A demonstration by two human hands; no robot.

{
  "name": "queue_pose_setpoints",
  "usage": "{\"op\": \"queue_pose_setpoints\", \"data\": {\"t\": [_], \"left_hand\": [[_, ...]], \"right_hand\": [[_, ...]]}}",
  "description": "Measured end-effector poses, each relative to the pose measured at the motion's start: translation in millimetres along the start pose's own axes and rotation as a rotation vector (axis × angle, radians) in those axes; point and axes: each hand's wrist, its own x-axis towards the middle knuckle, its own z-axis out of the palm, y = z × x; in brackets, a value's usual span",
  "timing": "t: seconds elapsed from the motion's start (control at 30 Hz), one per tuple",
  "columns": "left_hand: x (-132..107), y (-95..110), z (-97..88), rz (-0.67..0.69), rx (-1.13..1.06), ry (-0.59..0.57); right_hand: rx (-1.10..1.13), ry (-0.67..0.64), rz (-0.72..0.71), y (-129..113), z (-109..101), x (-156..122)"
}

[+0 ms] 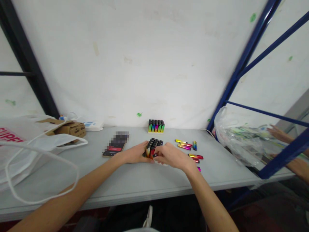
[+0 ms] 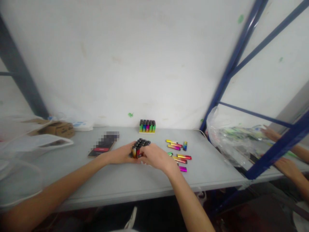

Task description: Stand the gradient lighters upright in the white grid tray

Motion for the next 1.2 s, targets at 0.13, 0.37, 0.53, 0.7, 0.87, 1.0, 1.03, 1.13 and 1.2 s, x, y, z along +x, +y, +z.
{"op": "queue_pose_setpoints", "data": {"t": [0.13,0.37,0.53,0.7,0.87,1.0,1.03,1.13,1.2], "left_hand": [[0.2,-1.2,0.6,-0.010,0.002,0.017],[0.1,-2.2,1.8,-0.016,0.012,0.043],[-0.3,-4.1,2.9,-0.007,0.022,0.050],[0.1,-3.9,3.3,-0.001,0.012,0.052],[0.2,-4.7,2.5,0.009,0.017,0.054],[-0.2,-4.5,1.7,-0.003,0.020,0.041],[-0.3,-4.1,1.6,-0.011,0.018,0.041],[-0.5,-2.6,1.5,-0.006,0.010,0.047],[-0.4,-2.4,1.7,0.014,0.009,0.046]], "right_hand": [[-0.062,0.066,0.032,5.5,-3.8,0.7],[-0.101,0.130,0.069,32.1,-9.3,-2.2],[-0.110,0.116,0.010,26.1,-5.7,3.9],[-0.112,0.113,0.040,26.8,-4.5,2.4],[-0.090,0.071,0.026,33.3,-11.0,-5.0],[-0.121,0.059,0.026,31.2,-12.9,-5.4],[-0.132,0.063,0.024,29.3,-12.1,-4.3],[-0.194,0.108,0.035,22.4,-8.6,-0.4],[-0.235,0.131,0.054,18.9,-7.6,0.8]]}}
